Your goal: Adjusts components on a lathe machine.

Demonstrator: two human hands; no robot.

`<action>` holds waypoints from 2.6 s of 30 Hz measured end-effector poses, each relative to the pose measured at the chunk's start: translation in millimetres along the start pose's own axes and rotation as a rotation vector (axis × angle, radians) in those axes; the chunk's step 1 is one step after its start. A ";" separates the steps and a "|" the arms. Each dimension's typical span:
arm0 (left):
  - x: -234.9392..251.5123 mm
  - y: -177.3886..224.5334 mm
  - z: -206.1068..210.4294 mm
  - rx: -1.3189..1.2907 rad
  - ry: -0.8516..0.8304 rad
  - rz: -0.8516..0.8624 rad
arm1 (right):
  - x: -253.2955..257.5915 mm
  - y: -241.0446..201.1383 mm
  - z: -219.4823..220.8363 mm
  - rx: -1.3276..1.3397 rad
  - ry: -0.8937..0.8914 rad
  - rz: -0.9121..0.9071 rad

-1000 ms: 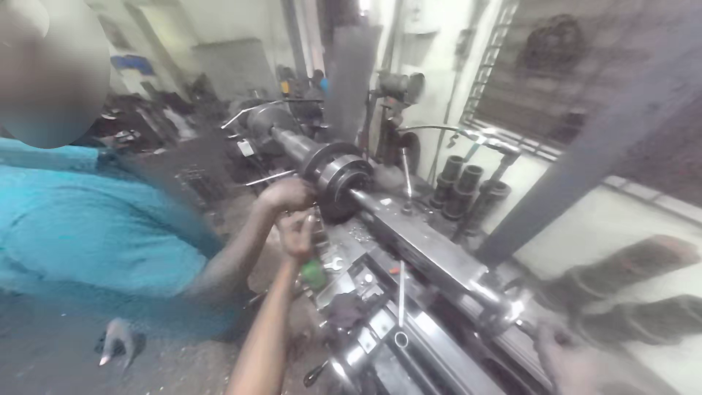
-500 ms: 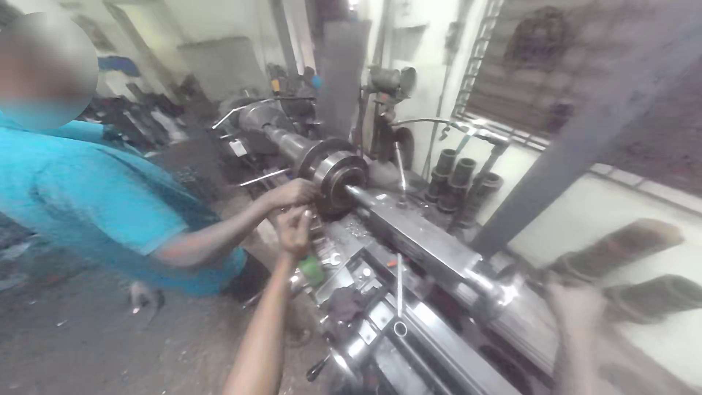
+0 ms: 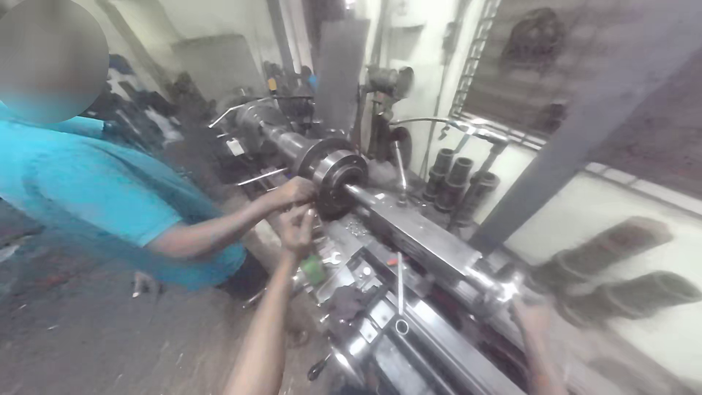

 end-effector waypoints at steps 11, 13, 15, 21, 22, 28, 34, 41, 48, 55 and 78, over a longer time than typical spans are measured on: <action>0.9 16.5 -1.9 0.001 0.076 0.039 | -64.6 11.6 -4.5 -0.067 -0.029 -0.062; 1.6 18.2 -1.7 -0.013 0.088 0.062 | -66.1 10.5 -3.9 -0.064 -0.029 -0.075; 1.1 10.0 -1.4 -0.042 0.073 0.054 | -62.6 12.2 -0.1 -0.071 -0.007 -0.097; 0.0 2.9 -1.6 -0.021 0.034 0.020 | 12.4 -3.1 -9.7 0.012 0.127 0.050; -0.4 2.4 -1.5 -0.016 0.033 0.014 | 29.1 -15.5 -22.9 0.041 0.169 0.048; -0.8 -1.8 -1.8 -0.009 0.047 -0.001 | -29.9 -92.1 -113.3 0.145 0.338 -0.288; -0.2 -0.2 -1.2 -0.008 0.038 0.002 | -107.9 -34.0 -59.7 0.156 0.304 -0.343; -0.3 13.7 -3.3 0.073 0.046 0.057 | -23.0 7.9 -0.4 -0.037 0.132 -0.050; 2.7 13.8 -1.5 0.104 0.037 -0.061 | 24.2 -70.5 -80.1 0.247 0.326 -0.032; 1.9 0.8 -1.4 -0.042 0.033 0.010 | -104.9 -65.1 -100.2 0.369 0.376 -0.225; 1.6 9.6 3.5 -0.052 0.030 0.005 | -78.6 26.4 -7.6 0.258 0.223 -0.071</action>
Point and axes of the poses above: each hand's wrist, its own x-axis towards the middle knuckle, its own z-axis out of the palm, y = z × x, the point moved 10 cm from there along x, towards the middle knuckle, and after that the axes turned 14 degrees about y, right-handed, at the moved point
